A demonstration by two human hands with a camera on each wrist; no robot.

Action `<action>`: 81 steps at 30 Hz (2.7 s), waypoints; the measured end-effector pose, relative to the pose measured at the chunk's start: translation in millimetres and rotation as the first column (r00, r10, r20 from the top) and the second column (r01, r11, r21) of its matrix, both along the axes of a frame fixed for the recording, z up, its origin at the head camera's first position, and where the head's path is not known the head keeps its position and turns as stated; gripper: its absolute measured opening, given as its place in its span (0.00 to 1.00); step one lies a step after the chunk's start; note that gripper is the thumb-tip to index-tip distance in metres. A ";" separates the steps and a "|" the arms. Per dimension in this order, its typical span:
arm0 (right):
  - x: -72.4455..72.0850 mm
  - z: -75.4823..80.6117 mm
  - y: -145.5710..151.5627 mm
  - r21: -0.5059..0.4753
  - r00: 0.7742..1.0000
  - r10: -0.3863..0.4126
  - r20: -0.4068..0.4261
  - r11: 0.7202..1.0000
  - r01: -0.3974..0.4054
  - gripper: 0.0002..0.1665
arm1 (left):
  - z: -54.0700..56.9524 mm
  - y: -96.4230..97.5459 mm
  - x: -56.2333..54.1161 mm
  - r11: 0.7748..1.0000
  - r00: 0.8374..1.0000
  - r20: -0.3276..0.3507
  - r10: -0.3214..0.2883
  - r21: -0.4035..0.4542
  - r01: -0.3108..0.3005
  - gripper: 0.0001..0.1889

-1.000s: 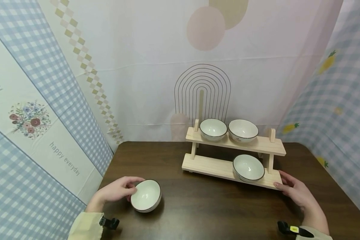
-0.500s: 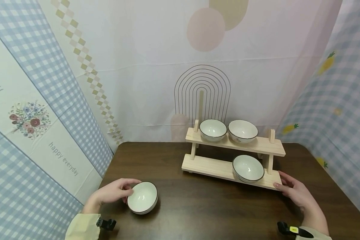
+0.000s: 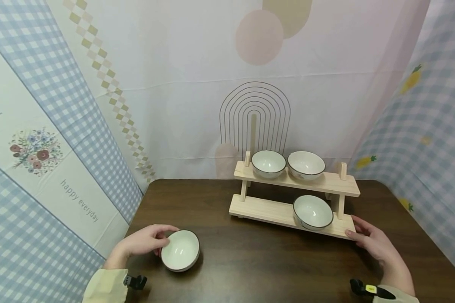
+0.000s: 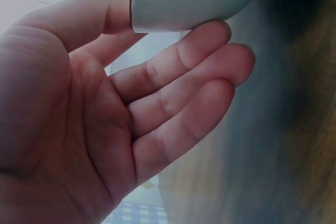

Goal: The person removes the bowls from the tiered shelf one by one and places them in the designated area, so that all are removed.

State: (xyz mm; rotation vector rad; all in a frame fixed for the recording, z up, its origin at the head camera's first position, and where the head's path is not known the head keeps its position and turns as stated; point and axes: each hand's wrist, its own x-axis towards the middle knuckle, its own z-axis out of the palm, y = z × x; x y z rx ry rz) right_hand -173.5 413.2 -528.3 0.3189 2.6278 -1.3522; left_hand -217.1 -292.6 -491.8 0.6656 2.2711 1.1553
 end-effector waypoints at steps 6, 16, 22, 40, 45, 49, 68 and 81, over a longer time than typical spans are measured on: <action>-0.4 -1.1 0.8 -0.005 1.000 0.004 0.004 1.000 -0.004 0.55 | 1.7 -0.1 1.2 1.000 1.000 0.012 0.009 -0.008 -0.009 0.26; 9.3 -0.9 -3.2 -0.001 1.000 -0.012 0.009 1.000 0.012 0.56 | 2.2 -3.7 0.5 0.998 0.999 -0.043 0.015 -0.054 -0.018 0.23; 18.3 0.6 -8.7 -0.008 1.000 -0.025 0.008 1.000 0.025 0.55 | 3.0 -6.5 -0.7 0.997 0.992 -0.124 -0.008 -0.083 -0.003 0.21; 22.5 1.0 -9.7 -0.010 1.000 -0.019 0.001 1.000 0.019 0.55 | 30.1 22.2 -12.9 0.995 0.933 -0.356 0.045 -0.064 -0.072 0.19; 21.1 -0.6 -8.0 -0.007 1.000 -0.023 0.011 1.000 0.024 0.56 | 44.0 48.0 -15.0 1.000 0.916 -0.402 0.015 -0.011 -0.021 0.16; 19.7 -1.2 -7.5 -0.005 1.000 -0.027 0.017 1.000 0.027 0.56 | 52.6 72.2 -16.9 1.000 0.910 -0.414 -0.012 0.009 0.017 0.17; 19.6 -2.4 -7.0 -0.005 1.000 -0.017 0.005 1.000 0.017 0.55 | 62.0 181.4 -18.7 0.963 0.901 -0.356 -0.249 0.005 0.268 0.15; 20.0 -2.9 -6.9 -0.005 1.000 -0.011 0.000 1.000 0.011 0.55 | 48.6 236.2 -18.4 0.957 0.937 -0.269 -0.225 0.121 0.264 0.16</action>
